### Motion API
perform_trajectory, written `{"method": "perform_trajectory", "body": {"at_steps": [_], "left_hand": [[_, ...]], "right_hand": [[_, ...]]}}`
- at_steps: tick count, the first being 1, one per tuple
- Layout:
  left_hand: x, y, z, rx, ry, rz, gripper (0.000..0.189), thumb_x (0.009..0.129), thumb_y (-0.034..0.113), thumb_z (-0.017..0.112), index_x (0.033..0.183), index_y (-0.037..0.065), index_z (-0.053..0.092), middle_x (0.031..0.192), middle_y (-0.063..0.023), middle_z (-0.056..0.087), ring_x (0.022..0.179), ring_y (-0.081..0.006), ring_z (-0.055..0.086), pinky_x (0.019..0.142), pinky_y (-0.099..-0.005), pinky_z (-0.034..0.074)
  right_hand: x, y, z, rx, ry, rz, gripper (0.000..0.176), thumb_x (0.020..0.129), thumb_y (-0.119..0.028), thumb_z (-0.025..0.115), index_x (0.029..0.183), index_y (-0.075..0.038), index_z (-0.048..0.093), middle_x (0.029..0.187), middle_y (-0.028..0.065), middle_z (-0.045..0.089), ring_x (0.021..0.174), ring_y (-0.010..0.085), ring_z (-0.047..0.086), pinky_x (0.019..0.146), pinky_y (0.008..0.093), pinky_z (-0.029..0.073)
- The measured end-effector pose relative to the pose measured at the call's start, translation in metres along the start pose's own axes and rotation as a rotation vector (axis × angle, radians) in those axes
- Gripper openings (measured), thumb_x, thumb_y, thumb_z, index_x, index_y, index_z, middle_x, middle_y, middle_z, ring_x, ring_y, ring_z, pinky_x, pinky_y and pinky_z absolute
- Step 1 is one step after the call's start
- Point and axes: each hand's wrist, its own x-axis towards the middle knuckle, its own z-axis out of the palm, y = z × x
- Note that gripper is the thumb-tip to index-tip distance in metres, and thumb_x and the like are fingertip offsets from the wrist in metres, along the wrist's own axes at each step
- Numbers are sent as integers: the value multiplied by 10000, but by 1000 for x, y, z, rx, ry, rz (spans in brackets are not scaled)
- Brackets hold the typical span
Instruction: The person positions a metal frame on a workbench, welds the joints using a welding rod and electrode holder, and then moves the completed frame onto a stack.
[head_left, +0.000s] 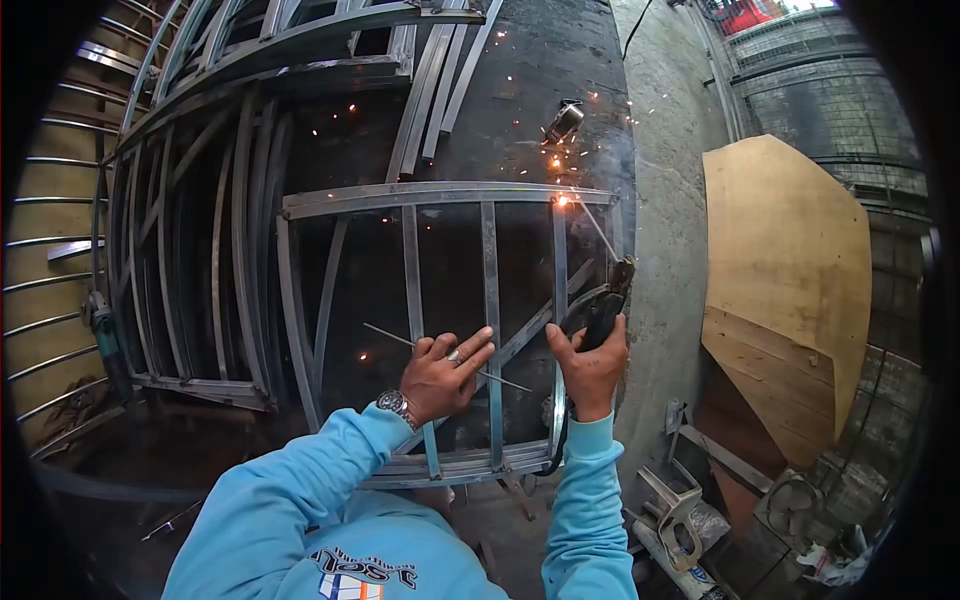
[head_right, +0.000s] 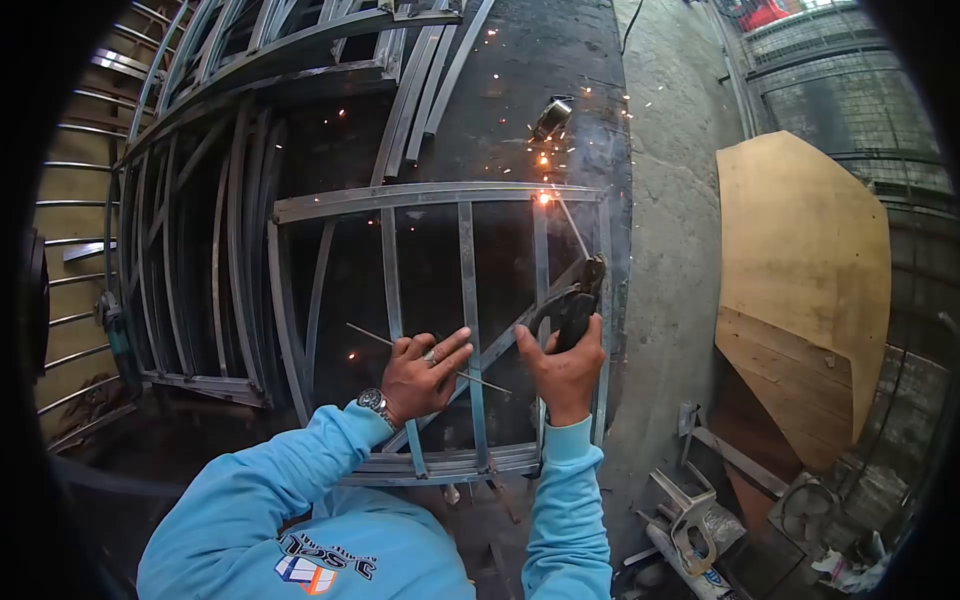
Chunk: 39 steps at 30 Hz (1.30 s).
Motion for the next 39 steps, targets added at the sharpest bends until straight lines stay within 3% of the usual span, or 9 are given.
{"method": "perform_trajectory", "body": {"at_steps": [10, 12, 18, 23, 25, 27, 28, 35, 39], "left_hand": [[0, 0, -1, 0, -13, 1, 511, 770, 161, 727, 1280, 171, 699, 1467, 66, 582, 1013, -192, 555, 845, -340, 397], [1, 1, -1, 2, -17, 0, 509, 771, 163, 727, 1279, 168, 701, 1462, 64, 588, 1001, -188, 552, 841, -337, 394], [1, 1, -2, 7, -20, -3, 516, 741, 161, 756, 1255, 172, 708, 1457, 63, 589, 1032, -179, 535, 888, -328, 393], [-1, 0, 1, 4, -26, -6, 527, 740, 166, 760, 1264, 175, 704, 1454, 63, 591, 1033, -186, 536, 894, -331, 394], [0, 1, 1, -9, -10, -1, 506, 761, 149, 736, 1265, 160, 707, 1447, 68, 599, 995, -173, 541, 837, -327, 390], [0, 1, 2, -24, -4, -3, 514, 754, 142, 735, 1267, 160, 704, 1459, 65, 588, 998, -181, 548, 836, -334, 396], [0, 0, 2, -36, 1, -4, 522, 747, 136, 733, 1268, 161, 701, 1472, 62, 576, 1001, -190, 554, 835, -342, 401], [2, 1, 0, -10, -21, 2, 515, 767, 157, 724, 1281, 168, 696, 1477, 66, 572, 1028, -196, 564, 859, -345, 400], [0, 0, 0, -17, -23, -6, 518, 768, 163, 729, 1285, 166, 695, 1474, 62, 576, 1022, -198, 563, 861, -343, 400]], "right_hand": [[3, 4, 2, -27, -79, -12, 498, 724, -295, 916, 929, -21, 555, 660, -21, 572, 571, 72, 534, 524, 252, 446], [4, 7, 4, -31, -84, -30, 578, 703, -320, 921, 991, 33, 566, 732, 89, 670, 592, 150, 642, 529, 299, 522], [6, 8, 6, -52, -106, 1, 582, 703, -302, 913, 1018, 49, 570, 781, 116, 695, 643, 190, 675, 585, 323, 548], [5, 5, 5, -63, -108, -25, 541, 706, -273, 910, 1013, 25, 579, 771, 100, 693, 620, 187, 657, 569, 338, 531], [5, 3, 4, -72, -117, -19, 534, 706, -276, 911, 1000, 19, 576, 743, 83, 681, 593, 168, 641, 553, 329, 521], [2, 27, 7, -22, -99, -208, 518, 705, -266, 914, 991, 3, 576, 713, 48, 660, 575, 125, 617, 527, 300, 497], [0, 4, 9, 45, -17, -16, 498, 709, -255, 914, 975, -13, 570, 693, 15, 632, 561, 89, 586, 509, 274, 472], [1, 5, 2, 66, -10, -26, 483, 736, -268, 909, 954, -38, 545, 689, -35, 552, 587, 60, 512, 542, 244, 434], [3, 10, 6, -16, -59, -23, 517, 717, -301, 917, 951, -13, 556, 700, 15, 605, 581, 88, 569, 527, 260, 468]]}}
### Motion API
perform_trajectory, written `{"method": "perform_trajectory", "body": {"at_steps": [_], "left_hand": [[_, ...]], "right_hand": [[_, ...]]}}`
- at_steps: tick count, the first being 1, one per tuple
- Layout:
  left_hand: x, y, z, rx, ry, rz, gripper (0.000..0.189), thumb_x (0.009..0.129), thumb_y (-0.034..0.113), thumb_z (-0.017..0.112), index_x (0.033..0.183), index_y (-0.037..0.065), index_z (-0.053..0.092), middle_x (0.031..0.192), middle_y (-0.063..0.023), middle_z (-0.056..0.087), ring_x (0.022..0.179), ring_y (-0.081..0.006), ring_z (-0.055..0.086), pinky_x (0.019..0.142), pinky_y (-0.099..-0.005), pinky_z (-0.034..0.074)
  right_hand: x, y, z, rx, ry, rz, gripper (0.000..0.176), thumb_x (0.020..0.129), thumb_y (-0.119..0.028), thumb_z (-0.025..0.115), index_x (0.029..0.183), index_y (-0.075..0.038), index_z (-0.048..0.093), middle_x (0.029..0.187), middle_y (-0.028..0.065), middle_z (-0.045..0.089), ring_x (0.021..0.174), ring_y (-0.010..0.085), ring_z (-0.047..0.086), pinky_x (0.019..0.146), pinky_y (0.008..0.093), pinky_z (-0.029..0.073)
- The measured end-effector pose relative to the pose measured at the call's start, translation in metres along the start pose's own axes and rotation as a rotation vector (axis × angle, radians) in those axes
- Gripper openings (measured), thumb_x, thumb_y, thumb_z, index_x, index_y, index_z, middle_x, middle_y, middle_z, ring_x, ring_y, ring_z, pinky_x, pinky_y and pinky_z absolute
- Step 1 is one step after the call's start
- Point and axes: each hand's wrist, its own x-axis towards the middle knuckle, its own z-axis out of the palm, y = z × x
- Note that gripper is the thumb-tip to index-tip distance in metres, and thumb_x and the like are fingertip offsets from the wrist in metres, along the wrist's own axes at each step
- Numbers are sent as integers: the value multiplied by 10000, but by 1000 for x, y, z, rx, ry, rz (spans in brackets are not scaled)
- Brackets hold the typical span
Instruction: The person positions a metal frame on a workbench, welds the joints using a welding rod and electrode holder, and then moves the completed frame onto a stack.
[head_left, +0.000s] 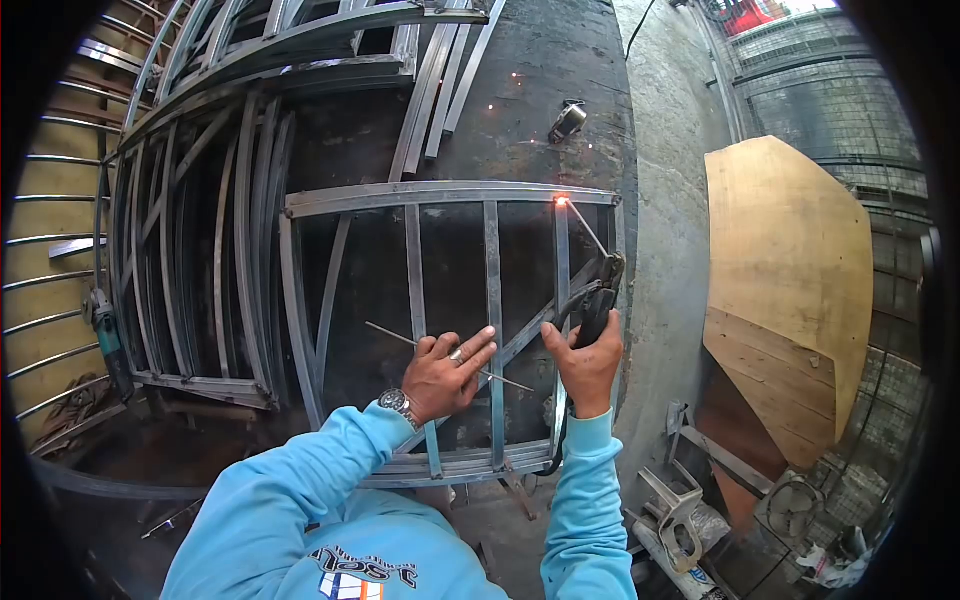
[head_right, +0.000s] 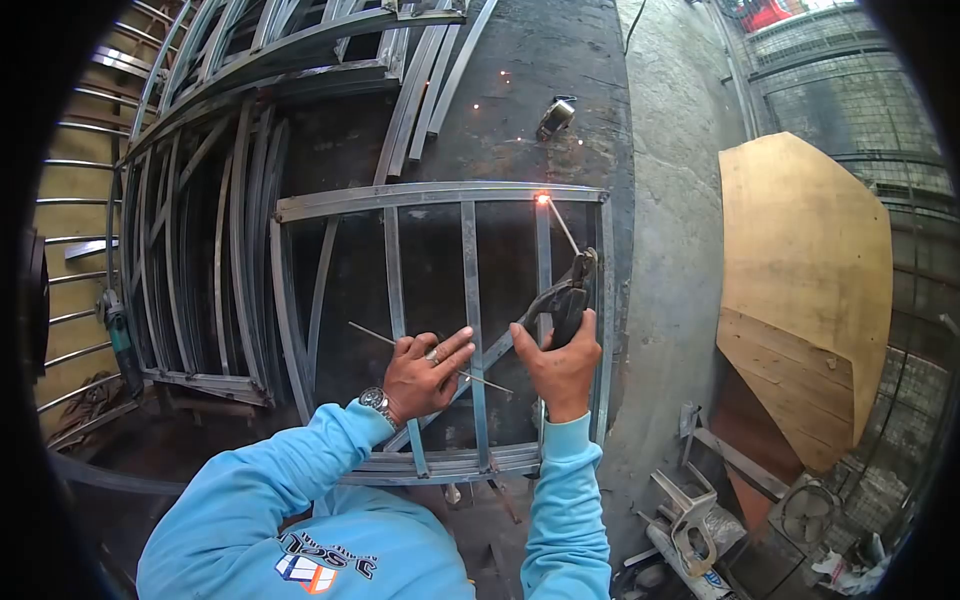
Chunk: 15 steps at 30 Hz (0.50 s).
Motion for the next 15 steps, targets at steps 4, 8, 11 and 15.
{"method": "perform_trajectory", "body": {"at_steps": [4, 8, 11, 15], "left_hand": [[1, 0, -1, 3, -9, 5, 524, 762, 164, 738, 1285, 163, 695, 1467, 61, 582, 1020, -197, 557, 859, -341, 401], [1, 1, -2, 4, -14, 6, 525, 762, 162, 739, 1286, 163, 695, 1463, 62, 585, 1021, -191, 553, 859, -339, 399], [1, 0, -2, 17, -7, 12, 528, 760, 161, 740, 1287, 161, 696, 1460, 66, 588, 1012, -184, 547, 852, -336, 395], [0, 0, 1, 19, 0, 11, 529, 746, 159, 746, 1274, 166, 700, 1461, 64, 586, 1012, -185, 544, 862, -333, 396]], "right_hand": [[1, -2, 1, 4, -17, -9, 553, 706, -314, 920, 970, 14, 561, 714, 65, 655, 575, 120, 619, 524, 279, 509], [1, -6, 1, 1, -37, 11, 553, 708, -305, 918, 985, 16, 564, 728, 71, 660, 593, 127, 625, 541, 288, 517], [2, -7, 2, -22, -36, 5, 552, 706, -297, 919, 991, 15, 564, 739, 77, 664, 601, 133, 628, 555, 292, 521], [1, -4, 1, -30, -43, 16, 558, 708, -300, 916, 994, 20, 559, 730, 76, 656, 580, 139, 614, 544, 300, 511]]}}
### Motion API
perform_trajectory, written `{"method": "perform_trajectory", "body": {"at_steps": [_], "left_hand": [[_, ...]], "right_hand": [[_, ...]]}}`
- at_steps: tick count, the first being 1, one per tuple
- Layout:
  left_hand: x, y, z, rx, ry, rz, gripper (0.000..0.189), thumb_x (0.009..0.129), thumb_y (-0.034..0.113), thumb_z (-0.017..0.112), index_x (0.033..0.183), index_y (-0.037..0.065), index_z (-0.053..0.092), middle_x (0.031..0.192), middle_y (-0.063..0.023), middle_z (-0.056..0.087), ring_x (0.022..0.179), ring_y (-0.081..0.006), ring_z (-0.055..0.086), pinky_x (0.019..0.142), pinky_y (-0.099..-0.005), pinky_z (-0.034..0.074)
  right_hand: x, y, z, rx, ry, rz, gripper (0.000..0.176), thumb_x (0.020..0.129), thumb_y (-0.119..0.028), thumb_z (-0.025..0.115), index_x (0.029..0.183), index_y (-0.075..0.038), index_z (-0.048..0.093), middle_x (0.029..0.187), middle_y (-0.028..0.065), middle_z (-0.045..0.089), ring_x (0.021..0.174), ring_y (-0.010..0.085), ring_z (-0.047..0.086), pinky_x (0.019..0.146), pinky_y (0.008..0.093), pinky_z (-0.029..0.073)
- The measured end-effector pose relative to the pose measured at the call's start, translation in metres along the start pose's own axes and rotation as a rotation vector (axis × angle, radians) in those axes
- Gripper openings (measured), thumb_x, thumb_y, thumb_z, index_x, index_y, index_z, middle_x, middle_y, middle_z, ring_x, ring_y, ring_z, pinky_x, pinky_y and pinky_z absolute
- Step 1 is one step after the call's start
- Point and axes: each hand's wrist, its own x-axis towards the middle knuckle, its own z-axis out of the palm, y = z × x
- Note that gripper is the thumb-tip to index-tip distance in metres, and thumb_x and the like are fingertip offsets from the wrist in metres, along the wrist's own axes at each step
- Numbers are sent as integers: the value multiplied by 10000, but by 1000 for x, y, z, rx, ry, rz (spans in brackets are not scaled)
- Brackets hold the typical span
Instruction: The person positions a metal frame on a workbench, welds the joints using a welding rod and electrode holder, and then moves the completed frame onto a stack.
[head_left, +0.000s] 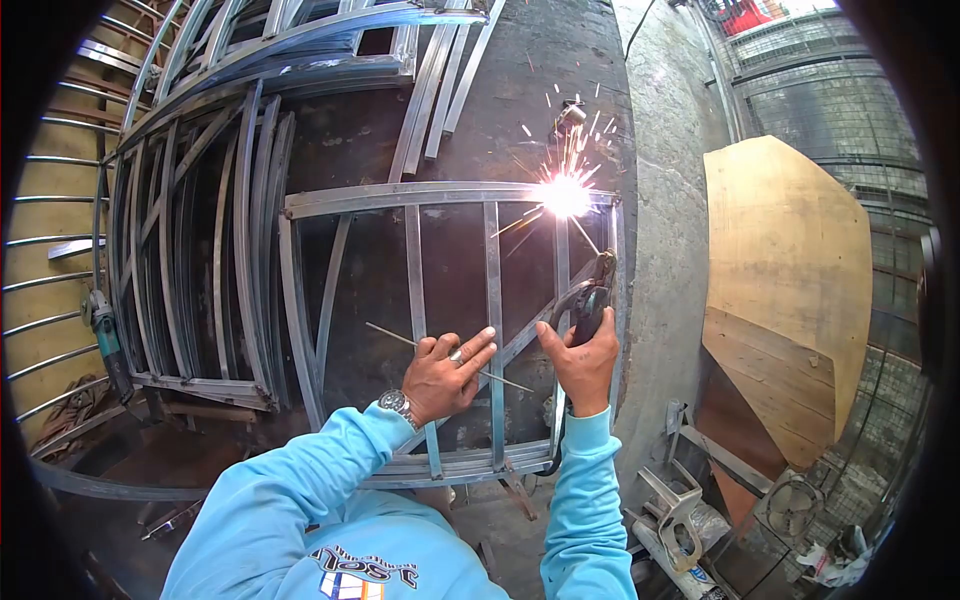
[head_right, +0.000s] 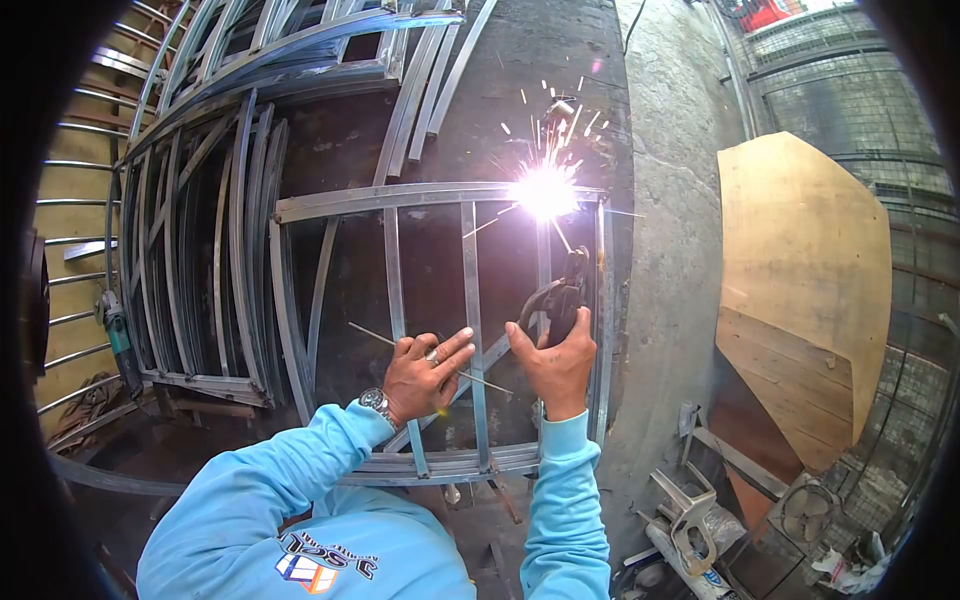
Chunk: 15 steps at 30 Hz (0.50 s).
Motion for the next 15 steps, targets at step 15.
{"method": "perform_trajectory", "body": {"at_steps": [15], "left_hand": [[0, 2, -1, -15, 12, -2, 533, 738, 145, 726, 1270, 163, 688, 1475, 48, 573, 1008, -195, 562, 871, -339, 409]], "right_hand": [[-14, -74, -46, 320, 93, -141, 550, 664, -135, 921, 1039, -32, 533, 714, -18, 560, 578, 45, 525, 533, 209, 449]]}}
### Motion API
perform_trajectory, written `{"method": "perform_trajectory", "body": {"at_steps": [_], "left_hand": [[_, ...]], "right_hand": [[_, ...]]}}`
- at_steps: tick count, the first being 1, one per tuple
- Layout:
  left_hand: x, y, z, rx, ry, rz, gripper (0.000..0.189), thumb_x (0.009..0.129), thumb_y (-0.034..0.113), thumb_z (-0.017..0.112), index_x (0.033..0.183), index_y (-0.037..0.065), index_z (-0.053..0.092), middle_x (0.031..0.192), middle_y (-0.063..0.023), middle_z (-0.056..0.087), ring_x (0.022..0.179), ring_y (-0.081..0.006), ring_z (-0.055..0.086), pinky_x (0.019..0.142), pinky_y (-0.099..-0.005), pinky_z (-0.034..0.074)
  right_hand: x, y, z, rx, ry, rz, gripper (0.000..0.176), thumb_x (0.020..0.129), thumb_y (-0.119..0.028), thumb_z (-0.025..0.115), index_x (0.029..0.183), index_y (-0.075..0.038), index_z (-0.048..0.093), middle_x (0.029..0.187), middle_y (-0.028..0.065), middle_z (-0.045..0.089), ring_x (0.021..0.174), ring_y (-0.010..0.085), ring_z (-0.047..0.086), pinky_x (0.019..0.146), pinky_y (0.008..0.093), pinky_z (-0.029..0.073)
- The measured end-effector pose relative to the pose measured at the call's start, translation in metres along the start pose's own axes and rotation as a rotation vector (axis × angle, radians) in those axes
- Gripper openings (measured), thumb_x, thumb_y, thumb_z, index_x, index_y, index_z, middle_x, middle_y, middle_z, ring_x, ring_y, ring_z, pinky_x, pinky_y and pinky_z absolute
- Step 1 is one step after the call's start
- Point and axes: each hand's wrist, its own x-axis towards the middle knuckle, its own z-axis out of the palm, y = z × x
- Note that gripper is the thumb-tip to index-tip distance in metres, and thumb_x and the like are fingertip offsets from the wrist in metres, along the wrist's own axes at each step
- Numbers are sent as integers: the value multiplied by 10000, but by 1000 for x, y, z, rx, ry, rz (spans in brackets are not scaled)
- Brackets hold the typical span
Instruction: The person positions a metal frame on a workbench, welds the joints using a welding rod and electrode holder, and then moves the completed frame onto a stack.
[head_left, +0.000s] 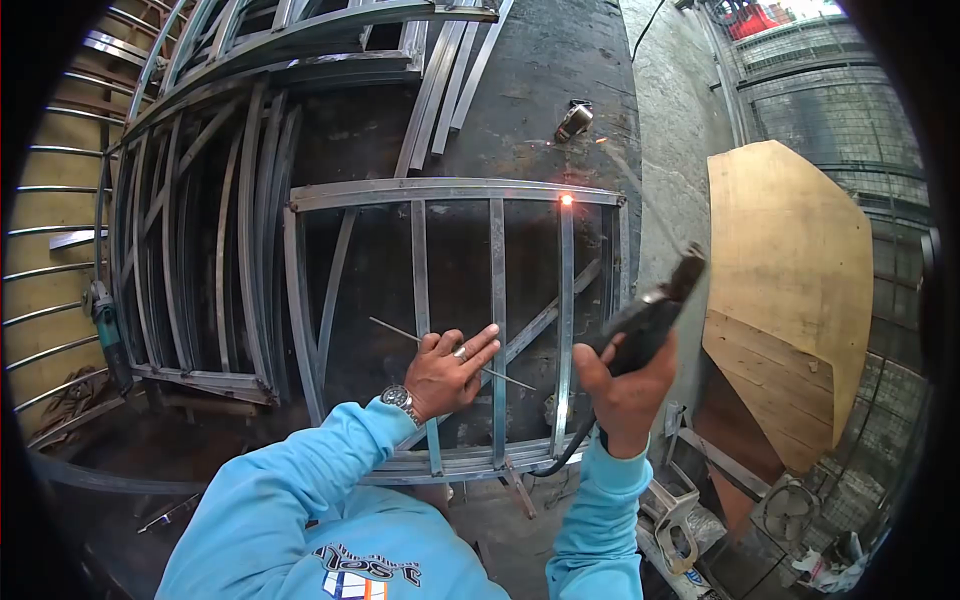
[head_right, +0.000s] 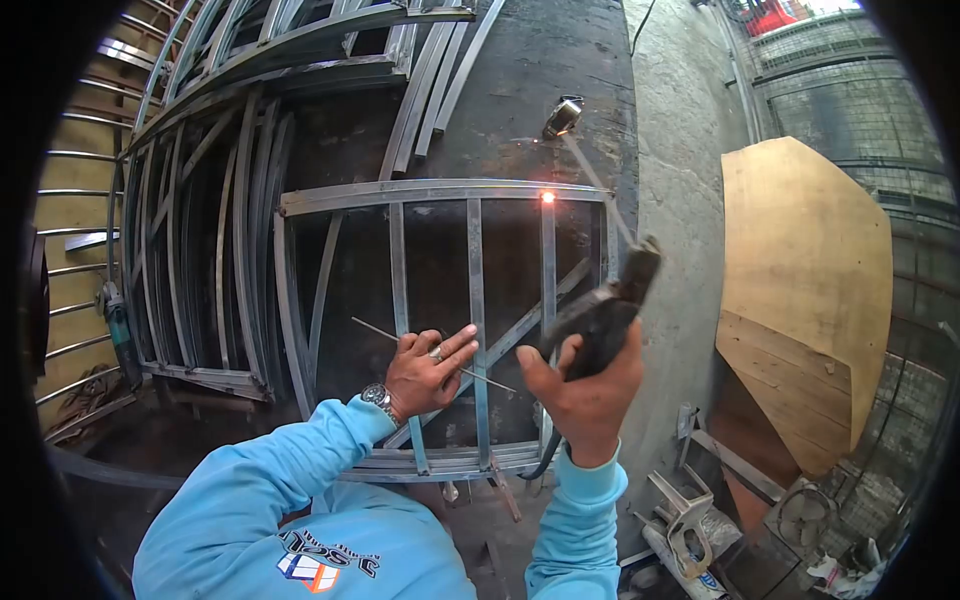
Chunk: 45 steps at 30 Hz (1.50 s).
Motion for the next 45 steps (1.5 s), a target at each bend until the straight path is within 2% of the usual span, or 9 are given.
{"method": "perform_trajectory", "body": {"at_steps": [2, 13, 21, 23, 34, 38, 40, 42, 45], "left_hand": [[-1, 0, 0, -2, -5, -5, 536, 737, 145, 729, 1271, 165, 688, 1477, 49, 571, 1009, -194, 563, 873, -340, 408], [-3, -2, 1, -38, -33, -5, 548, 767, 170, 749, 1308, 134, 675, 1496, 34, 549, 1035, -200, 546, 880, -349, 392], [-2, -3, 1, -47, 15, 3, 509, 746, 151, 737, 1252, 120, 689, 1458, 23, 580, 1005, -200, 553, 836, -348, 396], [-4, -3, 2, -35, -41, -6, 584, 781, 193, 754, 1353, 131, 648, 1481, 37, 559, 1027, -195, 542, 867, -351, 389], [-5, -4, 4, 7, -4, 24, 512, 767, 216, 767, 1268, 135, 703, 1449, 54, 577, 1026, -189, 542, 877, -383, 398], [-7, -6, 7, -29, 1, 24, 548, 774, 233, 761, 1305, 131, 676, 1457, 45, 571, 1044, -202, 548, 894, -402, 402], [-5, -3, 6, -47, -31, -8, 567, 788, 233, 749, 1338, 136, 653, 1463, 43, 567, 1047, -208, 552, 911, -417, 403], [-6, -5, 6, -37, 19, 14, 537, 808, 209, 727, 1336, 143, 652, 1472, 46, 564, 1029, -196, 559, 875, -381, 398], [-4, -3, 4, -44, -2, -7, 531, 798, 203, 741, 1319, 136, 663, 1474, 43, 566, 1008, -181, 564, 849, -354, 393]], "right_hand": [[4, 13, 6, -202, -159, 78, 505, 679, -188, 918, 980, -38, 543, 666, -22, 557, 556, 44, 523, 504, 220, 436], [-13, 59, 46, -266, -315, 58, 498, 713, -284, 914, 898, -42, 521, 604, -1, 568, 498, 68, 552, 450, 253, 441], [-13, 58, 56, -265, -310, 90, 527, 721, -330, 917, 936, -30, 541, 647, -12, 565, 528, 49, 518, 461, 226, 416], [-13, 59, 57, -274, -319, 97, 527, 721, -330, 916, 940, -30, 542, 655, -10, 572, 525, 50, 516, 457, 226, 412], [-13, 60, 57, -273, -324, 128, 533, 699, -333, 924, 954, -35, 563, 652, -21, 554, 550, 72, 525, 506, 257, 442], [-12, 58, 58, -265, -314, 99, 531, 694, -328, 924, 948, -36, 560, 657, -12, 554, 562, 74, 528, 520, 265, 451], [-12, 53, 58, -320, -328, 140, 472, 707, -262, 901, 931, -43, 548, 655, 29, 624, 549, 107, 602, 525, 292, 501], [-12, 61, 56, -282, -332, 17, 472, 717, -257, 898, 934, -45, 536, 646, 19, 606, 537, 96, 592, 504, 276, 490], [-18, 61, 58, -206, -237, 46, 475, 729, -262, 905, 915, -41, 528, 654, 5, 603, 545, 70, 588, 486, 248, 477]]}}
